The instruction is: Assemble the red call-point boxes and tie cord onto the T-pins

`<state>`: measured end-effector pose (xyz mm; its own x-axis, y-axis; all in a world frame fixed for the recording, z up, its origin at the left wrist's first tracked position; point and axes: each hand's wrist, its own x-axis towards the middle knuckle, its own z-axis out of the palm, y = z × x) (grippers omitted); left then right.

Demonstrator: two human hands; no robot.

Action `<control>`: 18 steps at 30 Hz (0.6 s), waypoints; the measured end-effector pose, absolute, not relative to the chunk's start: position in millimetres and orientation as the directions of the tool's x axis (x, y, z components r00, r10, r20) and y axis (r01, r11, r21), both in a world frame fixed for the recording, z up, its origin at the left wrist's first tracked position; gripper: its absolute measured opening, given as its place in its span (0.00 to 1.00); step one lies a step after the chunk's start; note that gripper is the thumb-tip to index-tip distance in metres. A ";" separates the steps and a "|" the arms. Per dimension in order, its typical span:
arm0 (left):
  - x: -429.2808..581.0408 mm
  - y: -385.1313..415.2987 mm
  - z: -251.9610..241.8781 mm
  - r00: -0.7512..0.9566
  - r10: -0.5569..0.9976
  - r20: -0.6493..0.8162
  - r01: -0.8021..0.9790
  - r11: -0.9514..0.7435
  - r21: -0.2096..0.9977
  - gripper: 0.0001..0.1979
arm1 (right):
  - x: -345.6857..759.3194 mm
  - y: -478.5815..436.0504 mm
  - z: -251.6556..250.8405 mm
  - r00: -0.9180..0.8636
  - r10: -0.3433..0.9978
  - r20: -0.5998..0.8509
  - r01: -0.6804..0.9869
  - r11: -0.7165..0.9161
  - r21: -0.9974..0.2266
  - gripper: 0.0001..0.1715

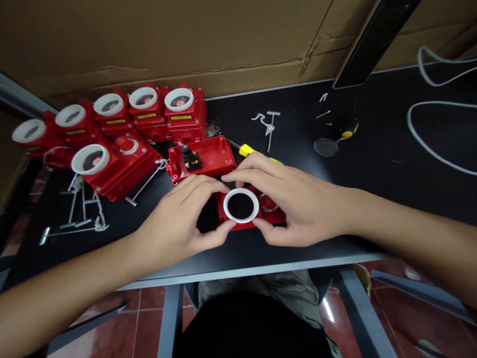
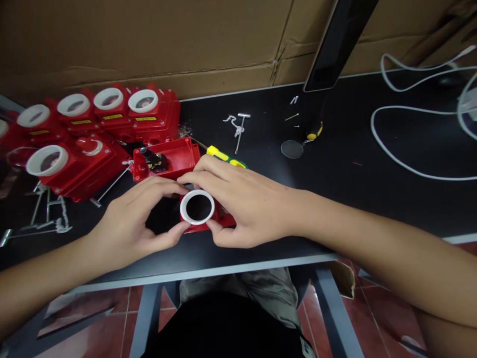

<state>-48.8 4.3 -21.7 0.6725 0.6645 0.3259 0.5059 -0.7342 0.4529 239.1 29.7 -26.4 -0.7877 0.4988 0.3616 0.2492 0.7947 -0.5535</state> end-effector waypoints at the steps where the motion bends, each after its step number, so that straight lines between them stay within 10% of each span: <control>1: -48.8 4.4 -21.3 0.674 0.663 0.326 0.504 -0.736 0.452 0.15 | 239.1 29.8 -26.5 -0.789 0.498 0.361 0.250 0.795 -0.552 0.36; 18: -49.4 3.1 -21.2 0.685 0.649 0.332 0.500 -0.750 0.434 0.15 | 238.6 30.0 -28.1 -0.790 0.484 0.376 0.240 0.809 -0.537 0.33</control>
<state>-49.4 3.1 -21.2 0.6847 0.6488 0.3321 0.5001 -0.7496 0.4336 238.6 30.0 -28.1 -0.7899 0.4842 0.3762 0.2398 0.8086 -0.5372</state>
